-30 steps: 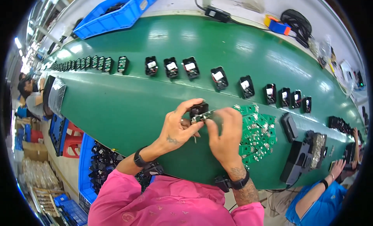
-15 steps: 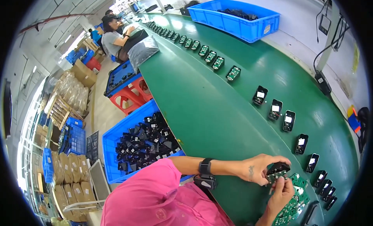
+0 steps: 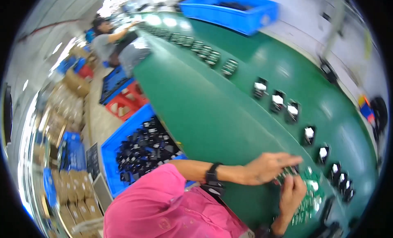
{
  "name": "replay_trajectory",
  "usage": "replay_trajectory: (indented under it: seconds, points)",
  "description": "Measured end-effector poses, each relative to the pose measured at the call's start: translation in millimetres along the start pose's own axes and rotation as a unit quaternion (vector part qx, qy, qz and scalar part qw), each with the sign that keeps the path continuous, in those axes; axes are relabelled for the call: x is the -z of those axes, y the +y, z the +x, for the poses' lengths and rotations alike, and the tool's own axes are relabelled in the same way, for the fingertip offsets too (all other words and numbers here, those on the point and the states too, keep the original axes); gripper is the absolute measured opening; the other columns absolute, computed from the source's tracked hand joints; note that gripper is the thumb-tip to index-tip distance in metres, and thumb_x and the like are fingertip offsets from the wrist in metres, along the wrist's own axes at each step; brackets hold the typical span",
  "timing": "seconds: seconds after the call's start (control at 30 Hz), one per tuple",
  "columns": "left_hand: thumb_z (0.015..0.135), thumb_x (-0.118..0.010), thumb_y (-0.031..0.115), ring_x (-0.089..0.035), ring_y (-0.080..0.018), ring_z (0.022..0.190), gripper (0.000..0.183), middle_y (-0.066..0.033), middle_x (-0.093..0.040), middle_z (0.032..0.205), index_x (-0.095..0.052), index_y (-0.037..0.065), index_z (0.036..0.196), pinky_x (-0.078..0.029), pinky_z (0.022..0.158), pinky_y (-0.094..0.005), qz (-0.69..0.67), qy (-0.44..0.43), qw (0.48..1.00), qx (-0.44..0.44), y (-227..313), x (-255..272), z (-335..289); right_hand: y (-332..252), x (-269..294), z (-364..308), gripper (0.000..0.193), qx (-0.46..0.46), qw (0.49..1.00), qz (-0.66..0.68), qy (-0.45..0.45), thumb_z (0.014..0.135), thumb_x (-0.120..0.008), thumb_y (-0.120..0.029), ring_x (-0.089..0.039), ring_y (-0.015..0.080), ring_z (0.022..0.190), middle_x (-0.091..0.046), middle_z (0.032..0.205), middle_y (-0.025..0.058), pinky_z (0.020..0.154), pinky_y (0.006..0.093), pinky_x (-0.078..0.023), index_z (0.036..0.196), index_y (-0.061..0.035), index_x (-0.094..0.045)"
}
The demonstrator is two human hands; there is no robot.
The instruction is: The person picks up a circuit board and a black plastic housing, fits the board into the housing by hand, and places the assembled unit onto the conveyor belt. This process is repeated for several units.
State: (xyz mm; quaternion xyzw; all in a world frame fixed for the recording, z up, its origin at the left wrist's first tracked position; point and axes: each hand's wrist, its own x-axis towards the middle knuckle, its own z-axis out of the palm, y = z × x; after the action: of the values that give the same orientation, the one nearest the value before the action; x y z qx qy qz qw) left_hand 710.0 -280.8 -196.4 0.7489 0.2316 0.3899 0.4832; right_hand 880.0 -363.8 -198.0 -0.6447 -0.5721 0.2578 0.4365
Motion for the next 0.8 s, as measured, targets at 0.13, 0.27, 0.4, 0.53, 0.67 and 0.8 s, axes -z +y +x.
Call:
replay_trajectory:
  seconds: [0.13, 0.27, 0.4, 0.53, 0.67, 0.8]
  points:
    - [0.087, -0.052, -0.007, -0.068, -0.0289, 0.103, 0.054, -0.016, -0.06, 0.131, -0.051, 0.006, 0.139, -0.059, 0.084, -0.0365, 0.11, 0.067, 0.991, -0.035, -8, 11, -10, -22, -24, 14, 0.028, 0.102, 0.991, -0.08, 0.035, 0.092, -0.062, -0.017, -0.047, 0.0211, 0.055, -0.049, 0.06, 0.0119, 0.054, 0.0387, -0.036, 0.071, 0.0016, -0.058]
    - [0.087, -0.05, -0.011, -0.07, -0.0204, 0.097, 0.056, -0.0147, -0.062, 0.127, -0.049, 0.005, 0.14, -0.06, 0.077, -0.0305, -0.064, -0.031, 0.994, 0.081, 2, 26, 0, -32, -19, 19, 0.025, 0.038, 0.998, 0.0, 0.051, 0.088, -0.069, -0.013, -0.05, 0.0227, 0.049, -0.053, 0.058, 0.0115, 0.049, 0.0358, -0.038, 0.07, 0.0011, -0.062]
    - [0.093, -0.053, -0.004, -0.071, -0.0191, 0.085, 0.043, -0.0166, -0.063, 0.123, -0.052, 0.002, 0.136, -0.061, 0.07, -0.0286, -0.2, -0.026, 0.969, 0.139, 3, 11, 3, -23, -14, 15, 0.026, 0.014, 0.996, 0.007, 0.089, 0.087, -0.072, -0.012, -0.042, 0.0096, 0.048, -0.05, 0.053, 0.0035, 0.046, 0.0298, -0.032, 0.068, 0.0005, -0.06]
    - [0.098, -0.054, 0.007, -0.072, -0.0186, 0.075, 0.037, -0.0173, -0.065, 0.116, -0.05, 0.001, 0.135, -0.06, 0.059, -0.0265, -0.196, -0.01, 0.96, 0.198, 8, 9, 2, -20, -20, 9, 0.017, -0.019, 0.995, -0.015, 0.097, 0.092, -0.069, -0.015, -0.043, 0.0089, 0.053, -0.052, 0.061, 0.0016, 0.048, 0.0282, -0.035, 0.092, 0.0005, -0.064]
    - [0.101, -0.051, 0.011, -0.071, -0.0185, 0.066, 0.036, -0.0171, -0.067, 0.109, -0.049, 0.0, 0.134, -0.058, 0.054, -0.0255, -0.192, 0.013, 0.956, 0.221, 10, 6, -2, -22, -28, 8, 0.04, -0.005, 0.998, 0.059, 0.036, 0.099, -0.057, -0.016, -0.069, 0.0286, 0.075, -0.066, 0.086, 0.0171, 0.066, 0.0374, -0.053, 0.135, -0.0022, -0.049]
    - [0.101, -0.05, 0.011, -0.07, -0.0182, 0.064, 0.035, -0.0169, -0.068, 0.104, -0.046, -0.001, 0.134, -0.057, 0.052, -0.0253, -0.176, 0.024, 0.958, 0.224, 8, 5, -2, -26, -33, 10, 0.037, -0.017, 0.996, 0.081, 0.031, 0.1, -0.054, -0.017, -0.069, 0.0337, 0.084, -0.066, 0.093, 0.0211, 0.072, 0.0402, -0.053, 0.134, -0.0021, -0.05]
